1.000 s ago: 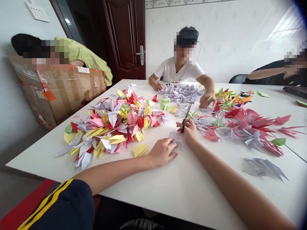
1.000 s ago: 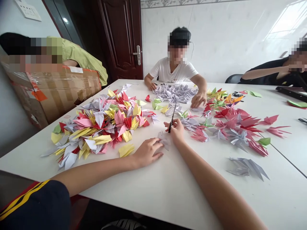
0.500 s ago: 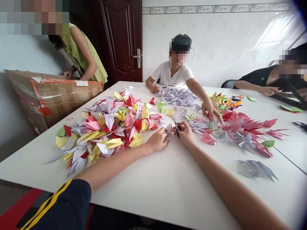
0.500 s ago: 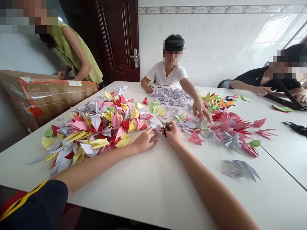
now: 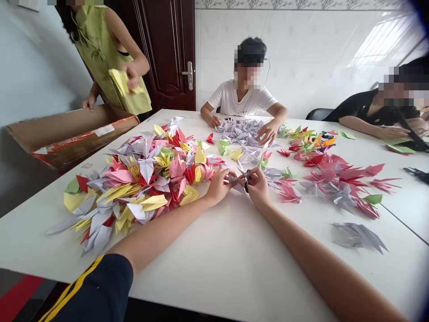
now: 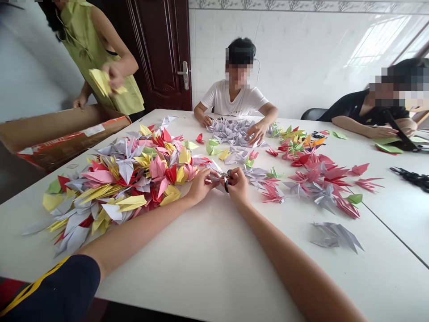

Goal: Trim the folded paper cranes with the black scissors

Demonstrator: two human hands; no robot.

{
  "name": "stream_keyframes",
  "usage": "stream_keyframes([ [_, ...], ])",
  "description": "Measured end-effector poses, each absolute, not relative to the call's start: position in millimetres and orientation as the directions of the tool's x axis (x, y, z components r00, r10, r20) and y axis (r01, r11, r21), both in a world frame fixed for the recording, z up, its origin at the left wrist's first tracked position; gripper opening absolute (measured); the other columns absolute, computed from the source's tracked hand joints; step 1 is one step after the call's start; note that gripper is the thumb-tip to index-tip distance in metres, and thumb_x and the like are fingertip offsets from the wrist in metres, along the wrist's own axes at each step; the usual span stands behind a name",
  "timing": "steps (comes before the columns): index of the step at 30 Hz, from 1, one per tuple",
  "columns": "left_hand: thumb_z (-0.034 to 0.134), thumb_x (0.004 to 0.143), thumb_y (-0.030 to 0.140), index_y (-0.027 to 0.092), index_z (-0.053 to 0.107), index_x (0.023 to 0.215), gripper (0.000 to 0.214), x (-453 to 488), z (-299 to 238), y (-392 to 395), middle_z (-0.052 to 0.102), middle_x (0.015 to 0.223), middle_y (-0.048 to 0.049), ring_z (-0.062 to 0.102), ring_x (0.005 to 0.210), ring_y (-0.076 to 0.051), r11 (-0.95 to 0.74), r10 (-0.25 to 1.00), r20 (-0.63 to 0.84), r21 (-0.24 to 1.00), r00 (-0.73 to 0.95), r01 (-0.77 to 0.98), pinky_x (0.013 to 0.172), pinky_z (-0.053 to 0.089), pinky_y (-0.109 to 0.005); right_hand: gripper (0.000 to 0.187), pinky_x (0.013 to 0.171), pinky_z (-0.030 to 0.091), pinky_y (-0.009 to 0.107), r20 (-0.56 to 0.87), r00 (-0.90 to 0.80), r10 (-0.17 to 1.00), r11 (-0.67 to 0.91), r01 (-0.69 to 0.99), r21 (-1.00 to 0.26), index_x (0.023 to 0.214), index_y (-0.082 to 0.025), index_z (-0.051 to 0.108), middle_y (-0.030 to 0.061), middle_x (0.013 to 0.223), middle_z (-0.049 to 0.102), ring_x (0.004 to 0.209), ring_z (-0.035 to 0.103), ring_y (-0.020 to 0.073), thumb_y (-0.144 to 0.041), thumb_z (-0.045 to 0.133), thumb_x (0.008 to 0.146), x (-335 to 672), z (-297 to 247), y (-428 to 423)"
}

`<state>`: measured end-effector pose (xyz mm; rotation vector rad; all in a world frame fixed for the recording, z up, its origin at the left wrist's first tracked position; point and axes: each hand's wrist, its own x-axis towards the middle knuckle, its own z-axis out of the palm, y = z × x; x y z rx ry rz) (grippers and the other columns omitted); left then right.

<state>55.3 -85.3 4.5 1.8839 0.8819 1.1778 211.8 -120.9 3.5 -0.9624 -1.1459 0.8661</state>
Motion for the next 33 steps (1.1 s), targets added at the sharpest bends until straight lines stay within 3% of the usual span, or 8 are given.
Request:
stream_keyframes([
  [8,0.076,0.078,0.017,0.017,0.076,0.093,0.015,56,3,-84,0.077,0.091,-0.0071,0.072,0.083,-0.020,-0.405,0.881,0.362,0.910,0.306,0.091,0.078,0.057,-0.031,0.054,0.062,0.049,0.026,0.327,0.231,0.916,0.355,-0.090,-0.930,0.080,-0.025,0.040,-0.0051,0.073,0.064,0.066,0.064,0.0140,-0.030,0.089,0.059,210,9,-123],
  [16,0.076,0.079,0.024,0.017,0.079,0.083,0.009,55,3,-81,0.076,0.080,-0.0061,0.070,0.076,-0.020,-0.409,0.894,0.381,0.909,0.236,0.080,0.072,0.054,-0.031,0.051,0.054,0.046,0.025,0.316,0.269,0.910,0.337,-0.036,-0.941,0.080,-0.026,0.036,-0.0033,0.078,0.067,0.057,0.057,0.0109,-0.034,0.083,0.065,209,11,-125],
  [23,0.079,0.077,0.029,0.017,0.078,0.079,0.012,55,3,-79,0.073,0.074,-0.0044,0.068,0.072,-0.018,-0.356,0.917,0.342,0.934,0.204,0.038,0.070,0.053,-0.029,0.053,0.051,0.047,0.025,0.270,0.266,0.926,0.286,-0.025,-0.958,0.081,-0.025,0.040,-0.0035,0.078,0.068,0.056,0.060,0.0118,-0.040,0.087,0.061,210,12,-127],
  [29,0.078,0.075,0.024,0.015,0.076,0.082,0.011,52,2,-71,0.074,0.084,-0.0069,0.067,0.078,-0.019,-0.349,0.926,0.344,0.937,0.156,0.004,0.077,0.053,-0.031,0.052,0.041,0.034,0.023,0.175,0.321,0.931,0.139,0.132,-0.981,0.065,-0.021,0.046,-0.0034,0.057,0.057,0.044,0.049,0.0097,-0.054,0.086,0.061,218,19,-129],
  [33,0.074,0.077,0.027,0.014,0.072,0.075,0.013,48,2,-70,0.070,0.076,-0.0043,0.063,0.073,-0.017,-0.360,0.924,0.349,0.932,0.153,0.048,0.071,0.048,-0.028,0.054,0.039,0.028,0.023,0.114,0.228,0.967,0.062,0.225,-0.972,0.059,-0.021,0.047,-0.0019,0.047,0.055,0.042,0.047,0.0103,-0.057,0.087,0.057,219,33,-135],
])
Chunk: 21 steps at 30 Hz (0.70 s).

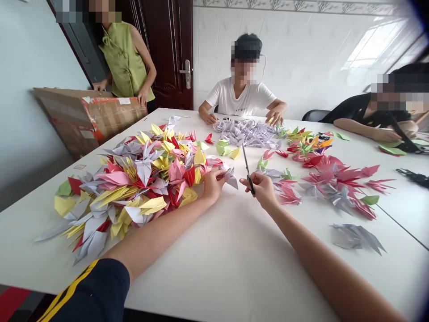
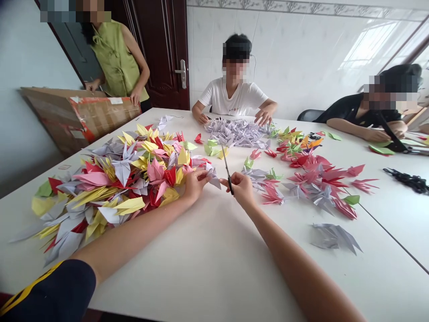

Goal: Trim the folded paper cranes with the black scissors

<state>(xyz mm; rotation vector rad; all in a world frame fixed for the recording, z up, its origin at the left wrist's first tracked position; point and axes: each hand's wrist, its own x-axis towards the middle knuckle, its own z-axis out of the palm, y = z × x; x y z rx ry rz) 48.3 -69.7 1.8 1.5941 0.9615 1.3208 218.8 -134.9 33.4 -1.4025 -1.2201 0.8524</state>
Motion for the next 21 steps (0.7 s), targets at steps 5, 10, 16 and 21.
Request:
stream_keyframes([
  [5,0.069,0.078,0.023,0.014,0.068,0.070,0.012,45,2,-70,0.066,0.069,-0.0014,0.059,0.072,-0.015,-0.383,0.920,0.369,0.919,0.132,0.098,0.068,0.045,-0.025,0.050,0.038,0.021,0.023,-0.049,0.037,0.998,-0.056,0.220,-0.974,0.058,-0.019,0.051,0.0004,0.047,0.058,0.036,0.035,0.0061,-0.058,0.080,0.066,208,49,-146],
  [10,0.077,0.073,0.029,0.014,0.067,0.069,0.019,45,4,-70,0.068,0.072,-0.0032,0.062,0.072,-0.016,-0.375,0.926,0.368,0.922,0.084,0.096,0.070,0.049,-0.028,0.050,0.039,0.017,0.023,-0.186,0.062,0.981,-0.195,0.384,-0.903,0.056,-0.019,0.049,-0.0003,0.045,0.057,0.035,0.032,0.0051,-0.057,0.080,0.066,204,48,-156],
  [16,0.088,0.061,0.028,0.015,0.069,0.075,0.027,47,7,-72,0.072,0.077,-0.0042,0.066,0.072,-0.018,-0.304,0.952,0.300,0.950,0.060,0.074,0.069,0.053,-0.030,0.053,0.039,0.019,0.024,-0.158,0.142,0.977,-0.205,0.425,-0.882,0.056,-0.021,0.046,-0.0017,0.045,0.053,0.038,0.032,0.0070,-0.061,0.079,0.065,216,35,-165],
  [21,0.076,0.076,0.023,0.016,0.067,0.066,0.015,44,7,-73,0.066,0.065,-0.0016,0.059,0.063,-0.015,-0.390,0.921,0.375,0.889,0.109,0.239,0.062,0.046,-0.027,0.052,0.041,0.018,0.025,-0.159,0.154,0.975,-0.212,0.444,-0.871,0.054,-0.021,0.044,-0.0039,0.044,0.048,0.041,0.032,0.0078,-0.057,0.080,0.064,217,32,-169],
])
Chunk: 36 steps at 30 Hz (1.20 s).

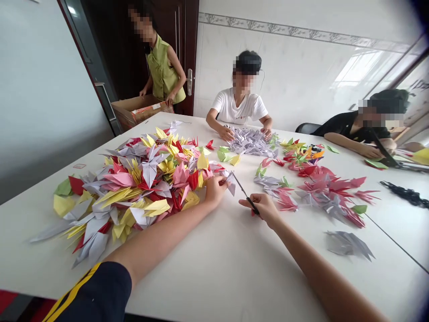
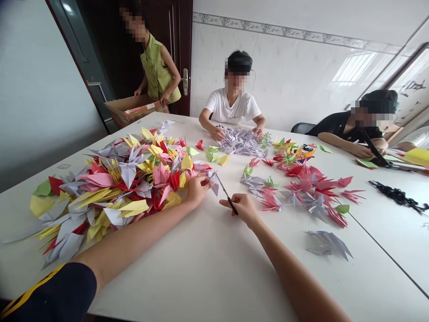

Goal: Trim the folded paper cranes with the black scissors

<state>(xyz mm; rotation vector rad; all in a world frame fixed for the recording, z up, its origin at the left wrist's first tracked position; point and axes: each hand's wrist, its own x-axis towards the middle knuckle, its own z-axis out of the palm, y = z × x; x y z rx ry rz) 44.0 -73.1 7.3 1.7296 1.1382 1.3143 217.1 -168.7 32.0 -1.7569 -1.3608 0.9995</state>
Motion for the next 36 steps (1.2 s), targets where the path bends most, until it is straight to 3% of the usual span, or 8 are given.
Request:
stream_keyframes([
  [7,0.071,0.077,0.008,0.015,0.069,0.070,0.010,47,5,-74,0.069,0.072,-0.0038,0.058,0.068,-0.016,-0.522,0.847,0.518,0.770,0.119,0.367,0.068,0.045,-0.028,0.054,0.047,0.027,0.025,-0.160,0.148,0.976,-0.213,0.490,-0.846,0.051,-0.021,0.041,-0.0043,0.043,0.045,0.046,0.043,0.0115,-0.057,0.081,0.062,228,29,-169],
  [14,0.066,0.077,0.003,0.016,0.073,0.088,0.019,49,4,-80,0.073,0.086,-0.0059,0.065,0.077,-0.018,-0.593,0.801,0.579,0.732,0.153,0.335,0.071,0.051,-0.028,0.060,0.045,0.024,0.026,-0.013,0.189,0.982,-0.143,0.694,-0.706,0.052,-0.023,0.034,-0.0052,0.047,0.040,0.048,0.033,0.0105,-0.060,0.080,0.060,236,20,-169],
  [20,0.067,0.073,-0.001,0.016,0.074,0.084,0.021,49,5,-77,0.073,0.085,-0.0061,0.067,0.082,-0.019,-0.572,0.814,0.573,0.762,0.096,0.302,0.077,0.057,-0.031,0.062,0.044,0.023,0.026,0.034,0.192,0.981,-0.123,0.743,-0.658,0.053,-0.023,0.033,-0.0045,0.049,0.039,0.048,0.031,0.0110,-0.065,0.079,0.059,239,13,-165],
  [27,0.068,0.073,-0.002,0.015,0.073,0.092,0.026,48,1,-75,0.072,0.095,-0.0087,0.069,0.085,-0.018,-0.555,0.830,0.554,0.805,0.069,0.210,0.077,0.061,-0.031,0.063,0.045,0.024,0.026,0.048,0.212,0.976,-0.128,0.736,-0.665,0.054,-0.023,0.035,-0.0044,0.049,0.041,0.049,0.032,0.0115,-0.066,0.080,0.057,238,13,-166],
  [36,0.069,0.073,0.000,0.016,0.070,0.084,0.019,47,5,-77,0.073,0.086,-0.0056,0.070,0.078,-0.017,-0.539,0.840,0.541,0.820,0.049,0.192,0.076,0.061,-0.031,0.062,0.044,0.023,0.026,0.082,0.210,0.974,-0.105,0.746,-0.658,0.054,-0.024,0.036,-0.0037,0.048,0.041,0.049,0.032,0.0120,-0.070,0.078,0.058,238,10,-165],
])
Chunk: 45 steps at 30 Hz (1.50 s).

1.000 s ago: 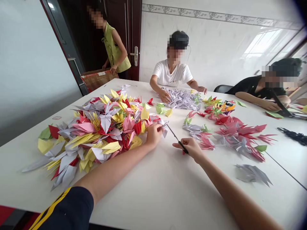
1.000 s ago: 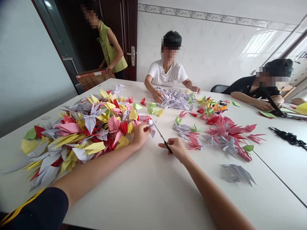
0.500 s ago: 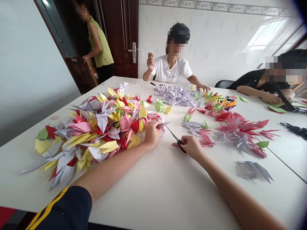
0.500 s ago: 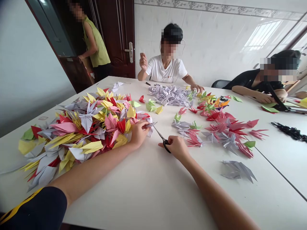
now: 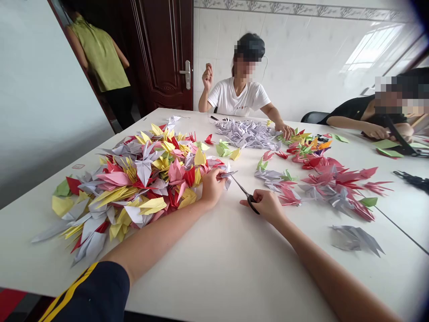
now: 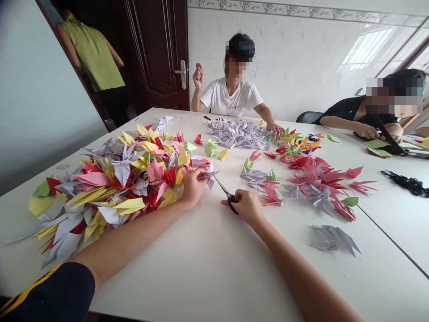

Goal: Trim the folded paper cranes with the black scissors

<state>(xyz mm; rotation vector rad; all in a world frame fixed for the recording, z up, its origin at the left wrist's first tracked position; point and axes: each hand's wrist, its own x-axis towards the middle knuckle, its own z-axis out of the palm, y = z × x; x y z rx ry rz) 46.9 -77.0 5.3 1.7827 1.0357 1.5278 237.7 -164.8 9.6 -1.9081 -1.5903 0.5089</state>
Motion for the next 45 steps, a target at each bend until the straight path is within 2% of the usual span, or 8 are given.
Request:
stream_keyframes([
  [4,0.070,0.073,-0.001,0.016,0.070,0.086,0.021,48.1,3.6,-76.2,0.073,0.089,-0.0063,0.071,0.081,-0.018,-0.536,0.841,0.540,0.821,0.041,0.197,0.077,0.061,-0.031,0.064,0.044,0.024,0.027,0.083,0.220,0.972,-0.115,0.750,-0.651,0.054,-0.024,0.036,-0.0035,0.048,0.042,0.049,0.032,0.0122,-0.072,0.077,0.057,235.4,11.5,-165.7],
  [11,0.067,0.070,-0.007,0.016,0.072,0.098,0.037,48.2,3.9,-77.3,0.074,0.103,-0.0074,0.072,0.091,-0.019,-0.528,0.847,0.528,0.825,0.060,0.202,0.083,0.063,-0.031,0.064,0.046,0.024,0.026,0.059,0.236,0.970,-0.137,0.728,-0.672,0.055,-0.023,0.037,-0.0041,0.048,0.041,0.050,0.032,0.0122,-0.071,0.079,0.057,237.5,8.8,-165.2],
  [20,0.062,0.071,-0.009,0.016,0.075,0.103,0.042,49.0,2.6,-74.5,0.074,0.110,-0.0095,0.071,0.101,-0.021,-0.530,0.846,0.526,0.817,0.086,0.226,0.078,0.063,-0.029,0.062,0.045,0.023,0.026,0.025,0.264,0.964,-0.174,0.698,-0.694,0.056,-0.023,0.037,-0.0046,0.049,0.039,0.049,0.031,0.0117,-0.069,0.080,0.057,235.8,10.1,-166.2],
  [26,0.062,0.071,-0.008,0.017,0.075,0.101,0.041,49.6,2.1,-73.5,0.075,0.108,-0.0078,0.070,0.104,-0.020,-0.534,0.844,0.532,0.821,0.069,0.201,0.080,0.063,-0.029,0.063,0.045,0.024,0.026,0.053,0.259,0.964,-0.155,0.717,-0.680,0.056,-0.023,0.037,-0.0044,0.050,0.041,0.050,0.032,0.0116,-0.070,0.078,0.057,233.8,10.8,-166.4],
  [32,0.066,0.072,-0.004,0.018,0.073,0.106,0.040,49.6,-1.0,-72.1,0.075,0.110,-0.0078,0.073,0.089,-0.017,-0.546,0.835,0.547,0.815,0.055,0.193,0.079,0.063,-0.029,0.063,0.047,0.024,0.026,0.029,0.286,0.958,-0.192,0.712,-0.676,0.056,-0.023,0.036,-0.0051,0.049,0.039,0.050,0.031,0.0112,-0.069,0.078,0.057,234.3,11.5,-166.5],
  [36,0.067,0.072,-0.003,0.018,0.071,0.109,0.043,49.5,0.5,-74.2,0.073,0.112,-0.0078,0.072,0.096,-0.019,-0.575,0.816,0.575,0.800,0.054,0.174,0.081,0.064,-0.030,0.061,0.048,0.025,0.026,0.029,0.268,0.963,-0.182,0.724,-0.665,0.056,-0.023,0.038,-0.0044,0.050,0.042,0.051,0.034,0.0119,-0.068,0.078,0.058,233.4,12.9,-166.6],
  [40,0.070,0.077,0.006,0.017,0.071,0.108,0.033,48.3,3.1,-76.4,0.072,0.112,-0.0091,0.071,0.101,-0.020,-0.610,0.792,0.605,0.776,0.085,0.162,0.083,0.064,-0.030,0.060,0.048,0.025,0.026,0.030,0.270,0.962,-0.179,0.713,-0.678,0.056,-0.022,0.037,-0.0048,0.050,0.042,0.050,0.032,0.0113,-0.067,0.077,0.060,232.9,12.4,-166.6],
  [45,0.069,0.079,0.007,0.016,0.073,0.102,0.025,47.9,1.8,-74.2,0.074,0.105,-0.0092,0.072,0.094,-0.019,-0.597,0.802,0.591,0.789,0.082,0.143,0.080,0.064,-0.030,0.060,0.047,0.025,0.026,0.045,0.282,0.958,-0.176,0.706,-0.686,0.056,-0.023,0.037,-0.0049,0.049,0.041,0.050,0.033,0.0115,-0.067,0.078,0.060,232.6,11.7,-167.2],
])
